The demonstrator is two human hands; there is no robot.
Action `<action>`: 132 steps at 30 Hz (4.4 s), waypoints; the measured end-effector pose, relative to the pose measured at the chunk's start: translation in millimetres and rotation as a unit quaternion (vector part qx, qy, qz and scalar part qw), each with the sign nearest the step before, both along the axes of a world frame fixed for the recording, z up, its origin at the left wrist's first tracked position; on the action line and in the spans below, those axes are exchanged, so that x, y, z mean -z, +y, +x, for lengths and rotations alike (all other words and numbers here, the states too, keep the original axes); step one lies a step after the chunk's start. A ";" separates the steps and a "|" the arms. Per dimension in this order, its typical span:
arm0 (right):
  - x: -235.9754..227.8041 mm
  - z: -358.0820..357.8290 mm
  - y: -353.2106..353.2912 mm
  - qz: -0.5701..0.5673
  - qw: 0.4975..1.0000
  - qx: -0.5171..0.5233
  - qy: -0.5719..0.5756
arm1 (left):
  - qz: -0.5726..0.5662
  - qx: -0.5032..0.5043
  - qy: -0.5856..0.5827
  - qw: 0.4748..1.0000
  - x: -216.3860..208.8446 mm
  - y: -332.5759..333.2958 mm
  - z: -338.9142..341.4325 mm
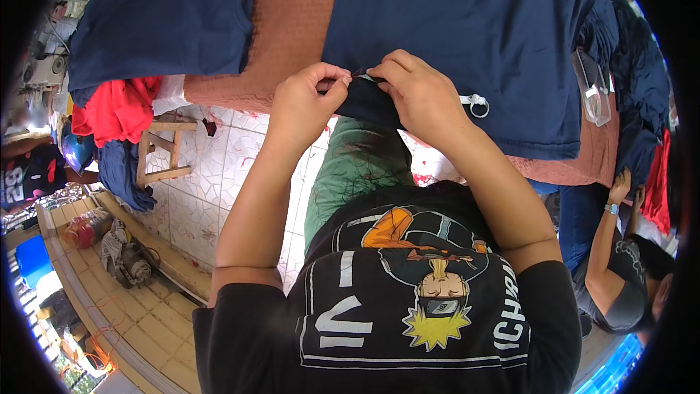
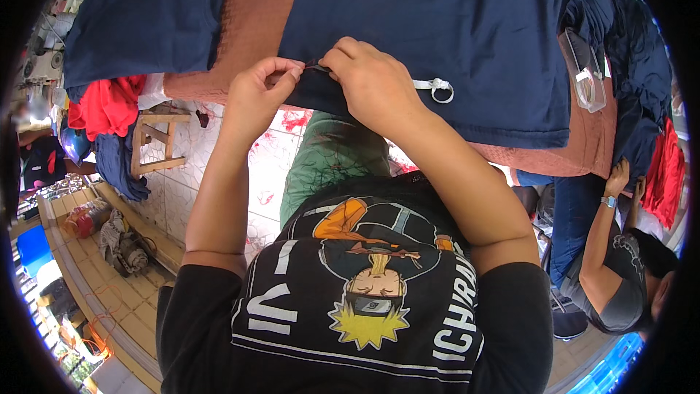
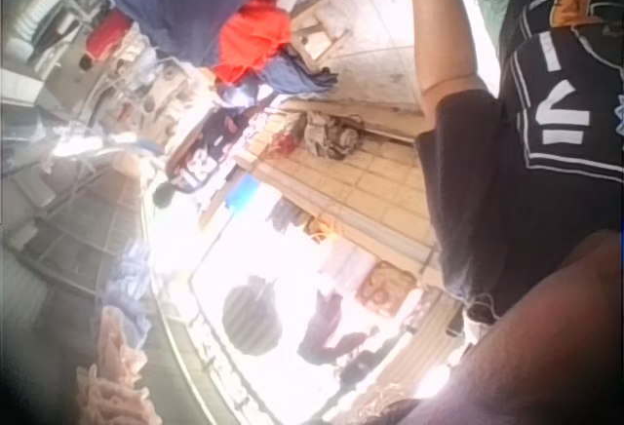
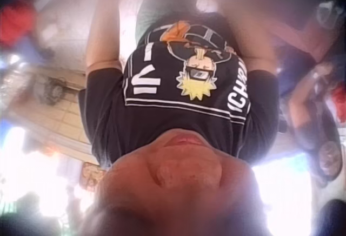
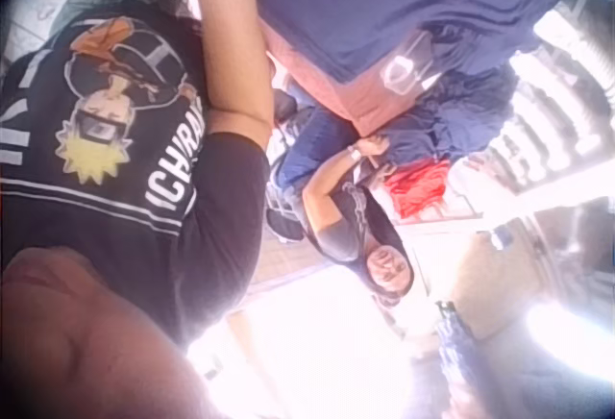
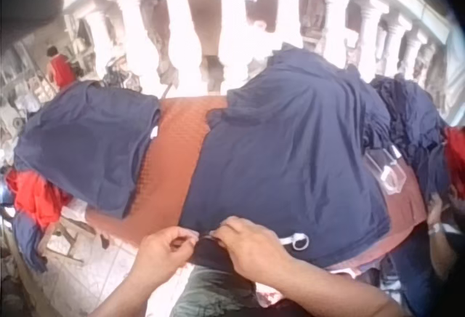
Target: The person trims loose threads and inspects labels on dark blue t-shirts using small shears at a workspace.
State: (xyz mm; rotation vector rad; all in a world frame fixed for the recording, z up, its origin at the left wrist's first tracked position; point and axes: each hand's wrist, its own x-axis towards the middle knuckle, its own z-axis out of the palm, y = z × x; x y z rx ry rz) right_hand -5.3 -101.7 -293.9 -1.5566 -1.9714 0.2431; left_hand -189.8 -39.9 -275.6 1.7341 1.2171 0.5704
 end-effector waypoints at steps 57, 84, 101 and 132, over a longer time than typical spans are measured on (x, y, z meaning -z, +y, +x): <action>-40.5 179.4 -109.4 0.025 0.954 0.300 -0.004 | 0.408 0.126 -0.095 0.899 7.4 -38.4 73.3; -8.6 100.8 -77.5 -0.096 0.986 0.056 0.121 | 0.119 0.171 -0.005 0.978 19.9 -39.3 108.1; -48.0 128.1 -85.5 0.005 0.990 0.093 0.105 | 0.361 0.291 0.063 0.884 -6.9 -38.5 87.6; -1.1 103.3 -59.3 -0.080 0.953 0.102 0.273 | 0.345 0.108 0.008 0.932 29.8 -59.3 119.7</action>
